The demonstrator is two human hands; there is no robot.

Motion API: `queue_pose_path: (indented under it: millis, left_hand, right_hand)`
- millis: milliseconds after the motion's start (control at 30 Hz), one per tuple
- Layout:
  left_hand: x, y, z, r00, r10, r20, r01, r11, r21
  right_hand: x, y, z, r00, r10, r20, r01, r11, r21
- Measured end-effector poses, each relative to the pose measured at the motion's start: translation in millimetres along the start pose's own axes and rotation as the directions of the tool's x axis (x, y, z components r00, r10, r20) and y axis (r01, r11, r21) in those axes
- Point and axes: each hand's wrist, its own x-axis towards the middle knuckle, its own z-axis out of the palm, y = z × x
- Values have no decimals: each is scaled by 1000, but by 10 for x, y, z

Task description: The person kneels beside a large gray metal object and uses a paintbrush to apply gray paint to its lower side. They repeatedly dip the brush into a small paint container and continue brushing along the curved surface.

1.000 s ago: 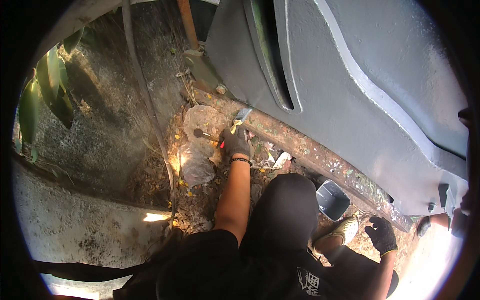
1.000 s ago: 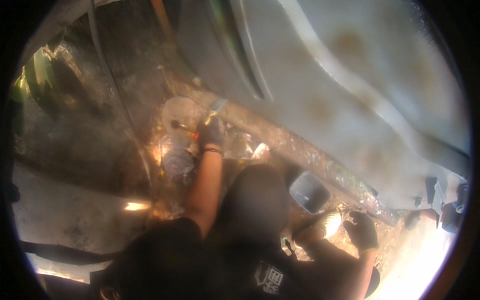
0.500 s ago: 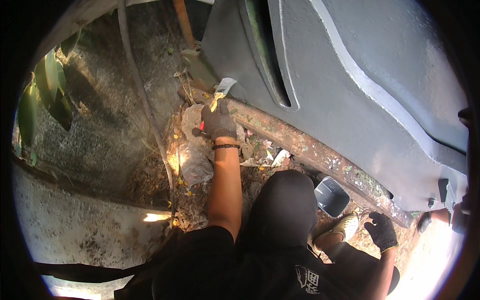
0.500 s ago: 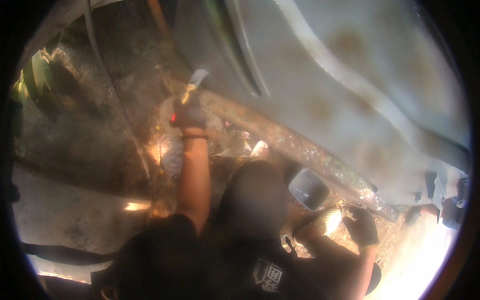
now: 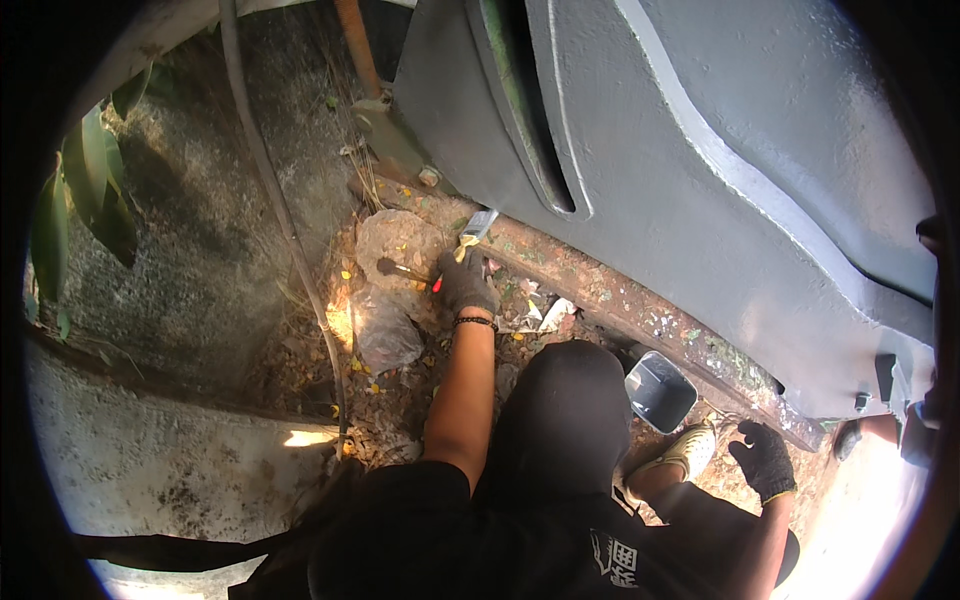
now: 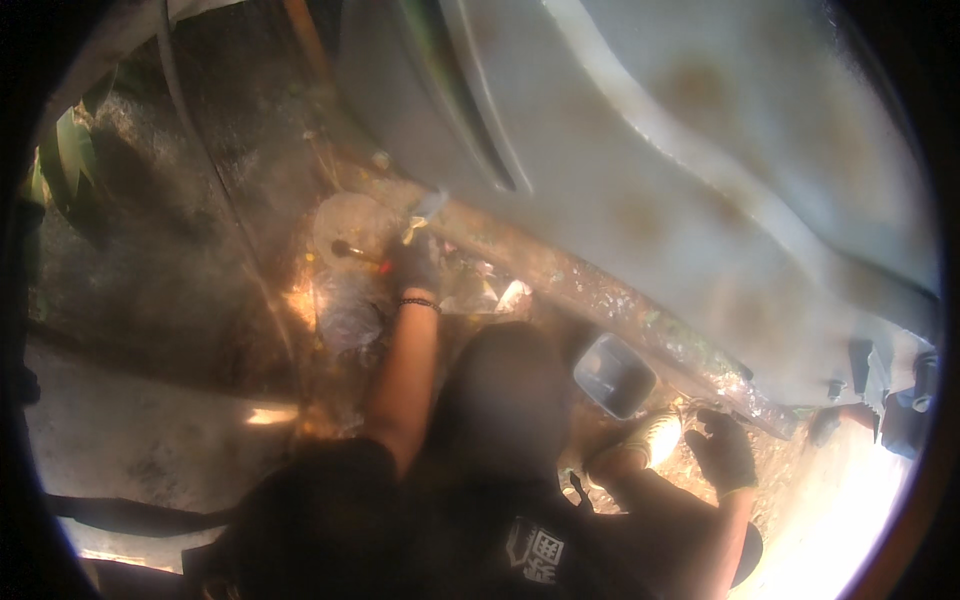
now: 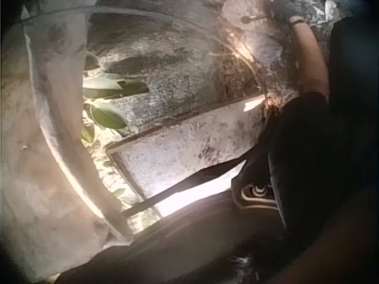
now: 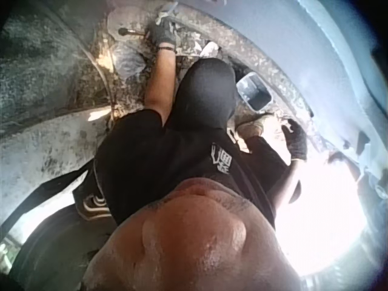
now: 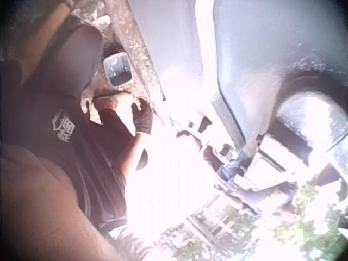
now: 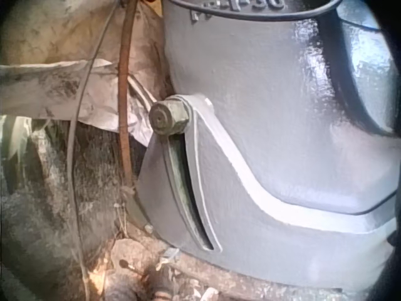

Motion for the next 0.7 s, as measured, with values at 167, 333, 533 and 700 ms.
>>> queue_pose_path:
  millis: [167,333,533,700]
  left_hand:
    - [471,-63,-338,986,-22,-167,-24,962,-271]
    - [149,1218,39,967,175,-186,-218,945,-244]
    - [157,1283,-126,903,372,-216,-373,927,38]
    - [768,349,-444,992,124,39,-46,612,-789]
  right_hand:
    - [44,-124,55,998,-58,26,57,998,32]
    - [-34,-171,-129,997,40,58,-39,999,-21]
    - [-44,-225,-147,995,68,72,-67,998,-17]
    - [27,-236,-25,988,65,143,-69,997,20]
